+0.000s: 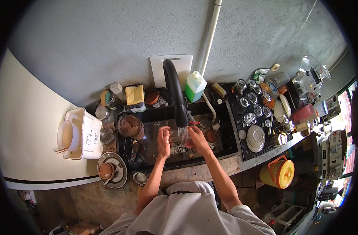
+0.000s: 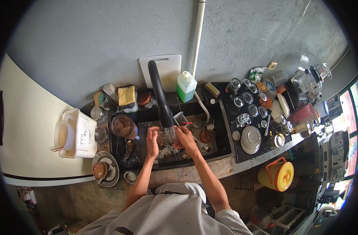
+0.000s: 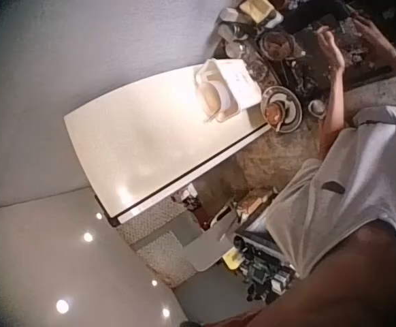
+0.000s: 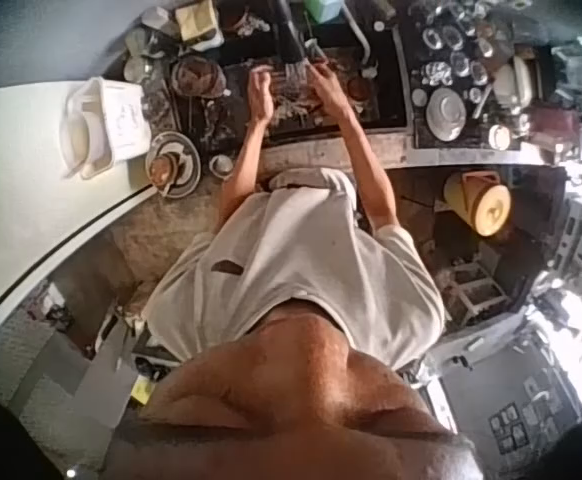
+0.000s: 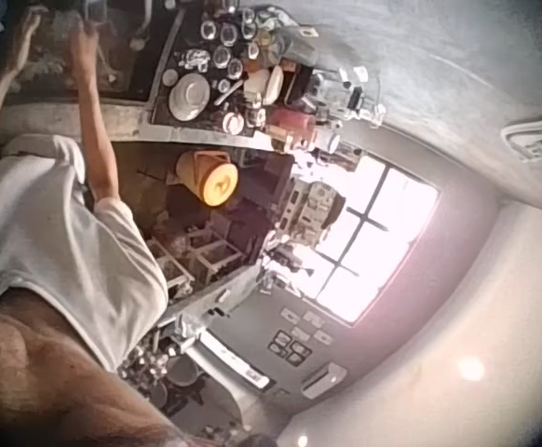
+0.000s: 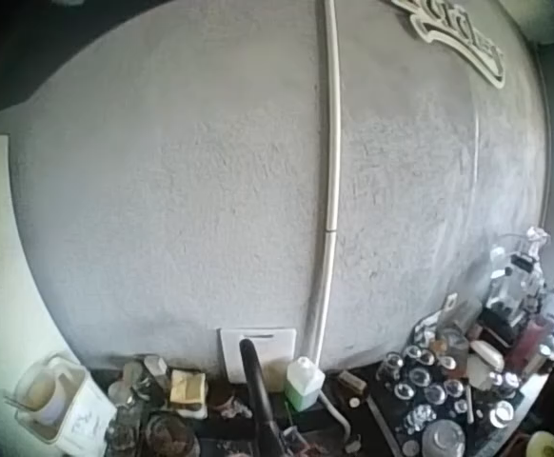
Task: Washing a glass cup in a cafe sink and rinsing it using the espresso machine tap.
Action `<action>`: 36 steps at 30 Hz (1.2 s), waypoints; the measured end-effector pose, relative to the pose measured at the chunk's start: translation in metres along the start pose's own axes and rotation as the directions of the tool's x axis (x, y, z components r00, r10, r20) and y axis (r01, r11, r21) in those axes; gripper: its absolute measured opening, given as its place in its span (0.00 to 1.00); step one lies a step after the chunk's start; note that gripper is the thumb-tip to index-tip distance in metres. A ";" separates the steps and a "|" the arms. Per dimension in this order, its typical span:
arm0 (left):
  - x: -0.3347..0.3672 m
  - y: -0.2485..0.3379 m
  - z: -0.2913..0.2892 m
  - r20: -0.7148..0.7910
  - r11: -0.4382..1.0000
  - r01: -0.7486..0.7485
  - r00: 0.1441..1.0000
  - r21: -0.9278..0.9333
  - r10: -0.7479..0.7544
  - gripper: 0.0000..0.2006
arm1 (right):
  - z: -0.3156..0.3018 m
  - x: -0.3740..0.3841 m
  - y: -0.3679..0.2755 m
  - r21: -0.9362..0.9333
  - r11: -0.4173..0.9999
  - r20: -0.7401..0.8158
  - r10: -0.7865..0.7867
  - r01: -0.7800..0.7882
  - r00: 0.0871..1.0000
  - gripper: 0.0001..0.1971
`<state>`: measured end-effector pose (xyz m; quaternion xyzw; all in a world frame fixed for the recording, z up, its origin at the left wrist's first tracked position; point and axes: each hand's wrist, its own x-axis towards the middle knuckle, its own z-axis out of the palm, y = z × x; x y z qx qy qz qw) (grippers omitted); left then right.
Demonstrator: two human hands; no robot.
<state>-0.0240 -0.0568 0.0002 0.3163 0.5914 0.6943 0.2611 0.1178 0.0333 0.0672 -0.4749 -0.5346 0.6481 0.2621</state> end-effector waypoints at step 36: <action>0.020 -0.005 0.051 0.495 0.382 0.749 0.651 -0.541 -0.576 0.12 | -0.128 0.006 -0.104 -0.536 0.572 0.416 -0.460 0.620 0.784 0.28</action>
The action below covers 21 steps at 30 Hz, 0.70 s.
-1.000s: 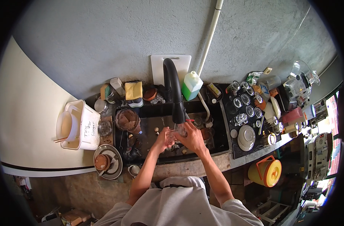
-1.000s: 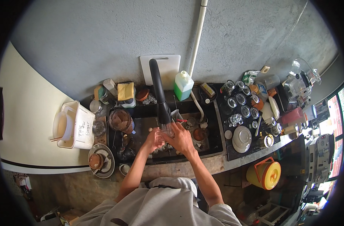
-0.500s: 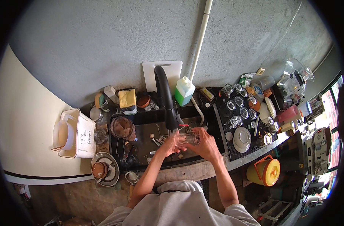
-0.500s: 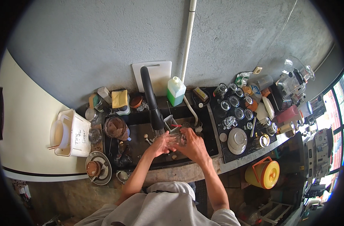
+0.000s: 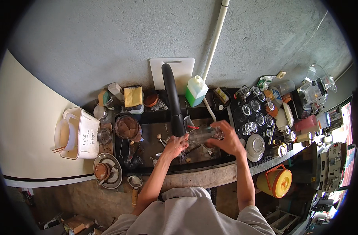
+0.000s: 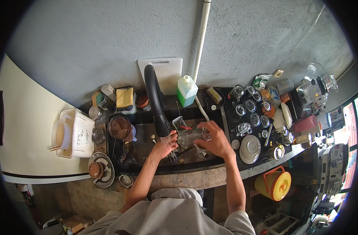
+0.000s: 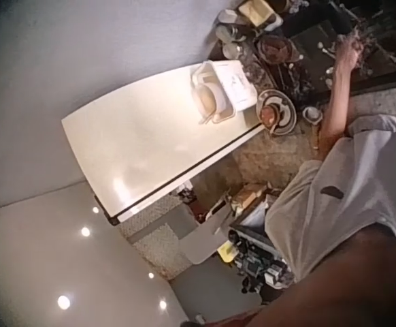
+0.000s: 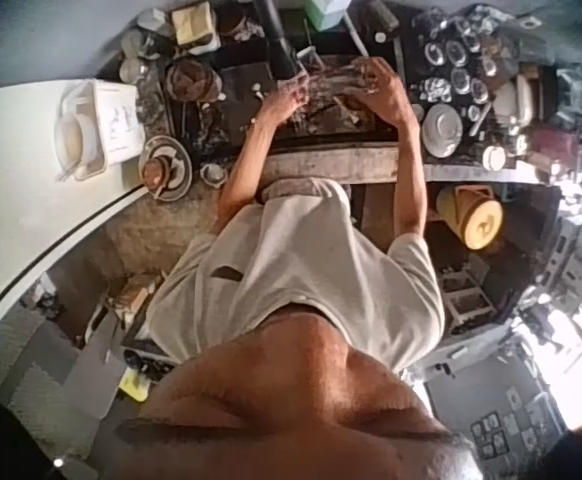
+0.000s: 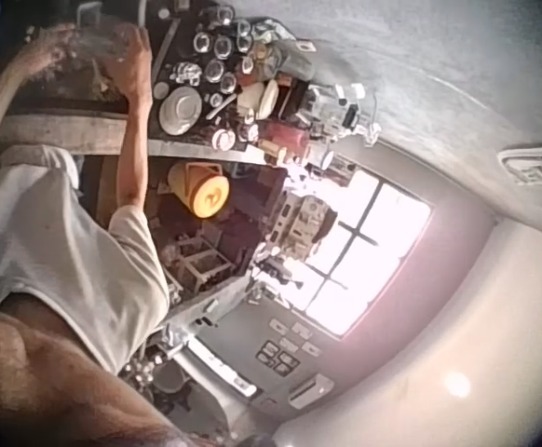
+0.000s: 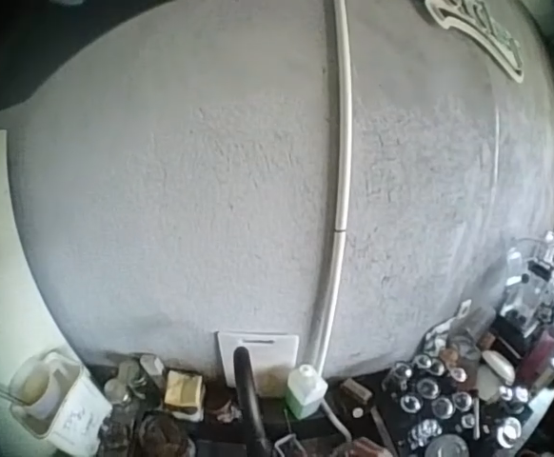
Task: Washing a glass cup in a cafe sink and rinsing it using the espresso machine tap.
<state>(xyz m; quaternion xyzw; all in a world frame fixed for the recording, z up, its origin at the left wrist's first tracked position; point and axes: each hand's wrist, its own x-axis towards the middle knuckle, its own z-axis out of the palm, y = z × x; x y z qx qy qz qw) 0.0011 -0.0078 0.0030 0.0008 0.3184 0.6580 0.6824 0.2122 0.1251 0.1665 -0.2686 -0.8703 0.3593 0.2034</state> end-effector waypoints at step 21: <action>-0.007 -0.032 -0.040 -0.183 0.962 0.058 0.983 0.267 -0.009 0.19 | -0.011 0.190 0.160 -0.321 0.889 -0.340 0.214 -0.327 0.916 0.34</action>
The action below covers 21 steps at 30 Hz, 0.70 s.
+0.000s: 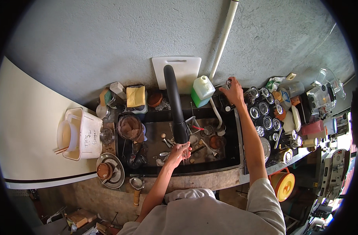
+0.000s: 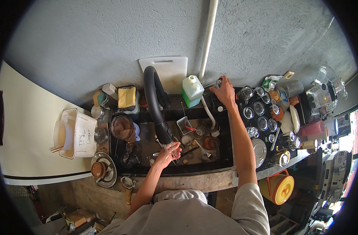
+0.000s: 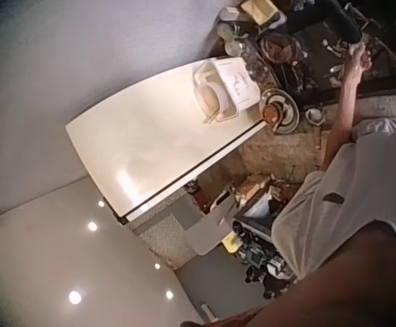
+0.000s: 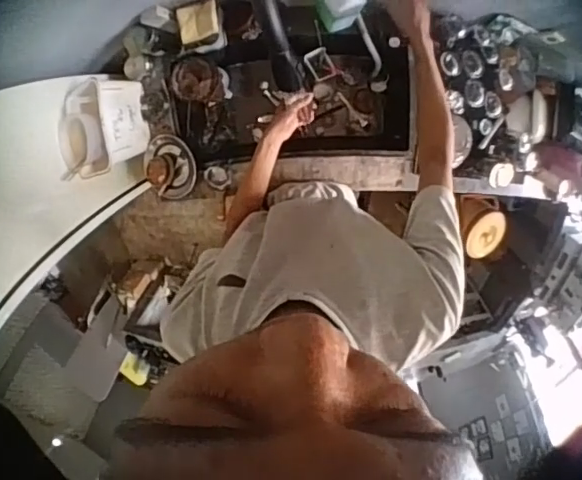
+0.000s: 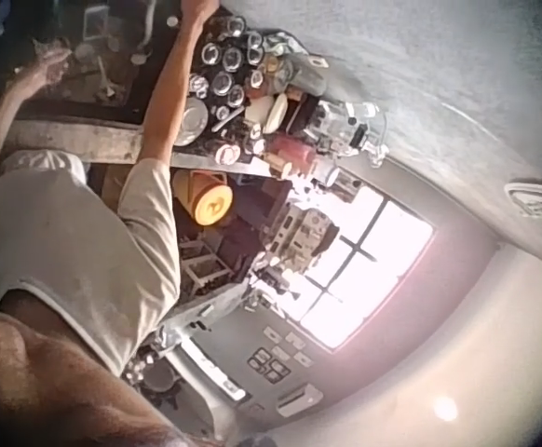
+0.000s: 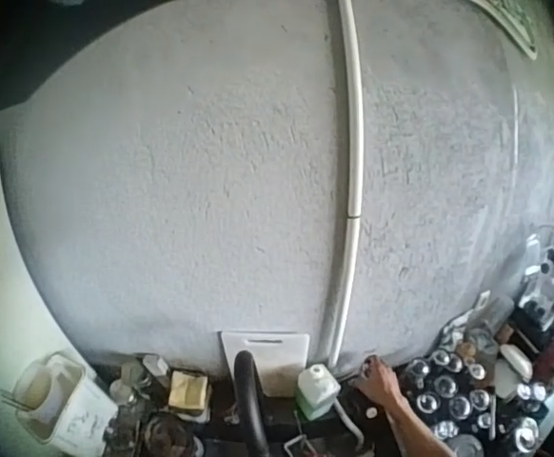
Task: Washing a glass cup in a cafe sink and rinsing it using the espresso machine tap.
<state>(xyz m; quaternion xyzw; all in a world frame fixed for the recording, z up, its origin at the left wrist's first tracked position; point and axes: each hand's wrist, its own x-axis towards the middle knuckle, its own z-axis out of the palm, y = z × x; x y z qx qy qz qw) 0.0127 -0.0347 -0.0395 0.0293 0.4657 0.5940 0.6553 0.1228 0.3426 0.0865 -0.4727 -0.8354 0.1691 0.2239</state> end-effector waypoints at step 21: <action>0.019 -0.020 -0.009 -0.103 0.994 -0.092 0.990 0.058 0.097 0.11 | 0.017 -0.005 -0.010 -0.058 0.983 0.101 -0.166 0.172 0.981 0.41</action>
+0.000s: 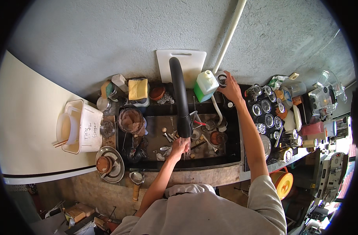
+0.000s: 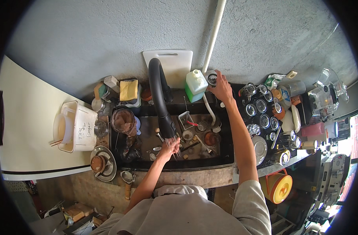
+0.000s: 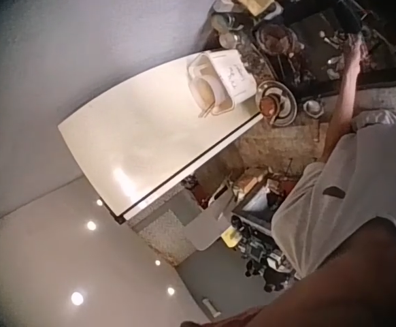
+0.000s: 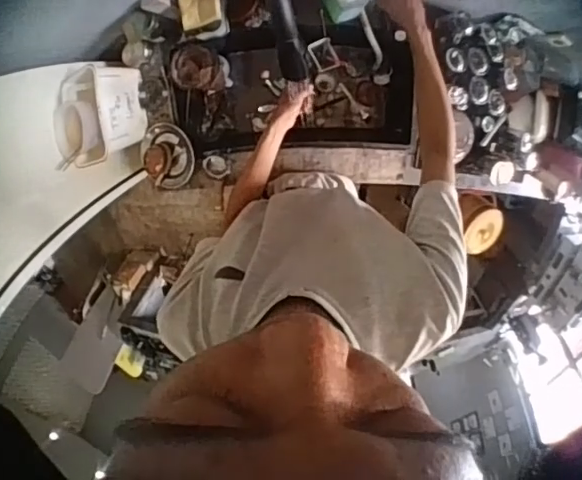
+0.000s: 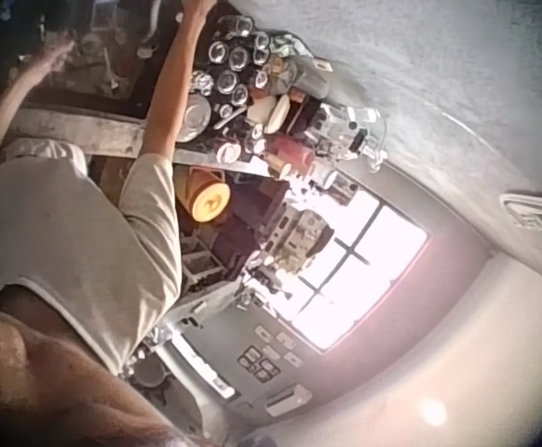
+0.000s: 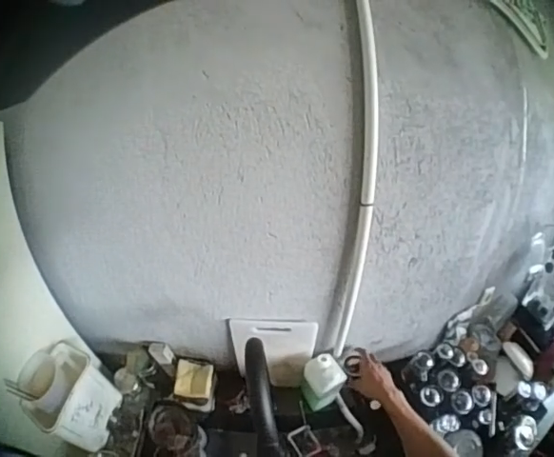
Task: Washing a glass cup in a cafe sink and rinsing it using the espresso machine tap.
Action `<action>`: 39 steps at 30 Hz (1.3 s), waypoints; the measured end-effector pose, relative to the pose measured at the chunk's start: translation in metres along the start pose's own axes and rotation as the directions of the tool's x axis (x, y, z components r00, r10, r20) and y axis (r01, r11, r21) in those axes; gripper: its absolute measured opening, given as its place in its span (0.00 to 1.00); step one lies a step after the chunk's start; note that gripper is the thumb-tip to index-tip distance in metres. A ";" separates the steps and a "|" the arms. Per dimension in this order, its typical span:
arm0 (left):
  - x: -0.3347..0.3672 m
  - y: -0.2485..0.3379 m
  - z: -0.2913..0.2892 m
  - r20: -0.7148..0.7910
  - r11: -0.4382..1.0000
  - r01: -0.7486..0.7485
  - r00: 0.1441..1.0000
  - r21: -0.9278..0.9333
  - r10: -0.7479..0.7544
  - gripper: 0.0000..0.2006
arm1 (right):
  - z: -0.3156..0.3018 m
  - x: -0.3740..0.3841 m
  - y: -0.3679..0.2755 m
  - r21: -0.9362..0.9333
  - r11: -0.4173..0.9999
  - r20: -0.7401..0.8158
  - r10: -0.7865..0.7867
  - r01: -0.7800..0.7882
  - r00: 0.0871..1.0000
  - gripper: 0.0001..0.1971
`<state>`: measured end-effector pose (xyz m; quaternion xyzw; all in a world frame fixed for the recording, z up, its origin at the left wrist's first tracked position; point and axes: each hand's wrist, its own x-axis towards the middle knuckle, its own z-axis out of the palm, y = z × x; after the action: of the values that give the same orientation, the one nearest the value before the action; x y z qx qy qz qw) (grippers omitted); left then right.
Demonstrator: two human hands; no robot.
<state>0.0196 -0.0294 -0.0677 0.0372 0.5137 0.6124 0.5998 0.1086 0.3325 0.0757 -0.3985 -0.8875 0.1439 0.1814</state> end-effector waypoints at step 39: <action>-0.045 0.023 0.006 0.092 0.397 -0.510 0.693 0.763 0.715 0.24 | 0.136 -0.252 -0.126 0.312 -0.700 0.791 -0.183 -0.642 0.584 0.21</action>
<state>0.0200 -0.0557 -0.0237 0.3868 0.7346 0.5247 0.1883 0.1220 0.0455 -0.0476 -0.2722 -0.0363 0.9547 0.1148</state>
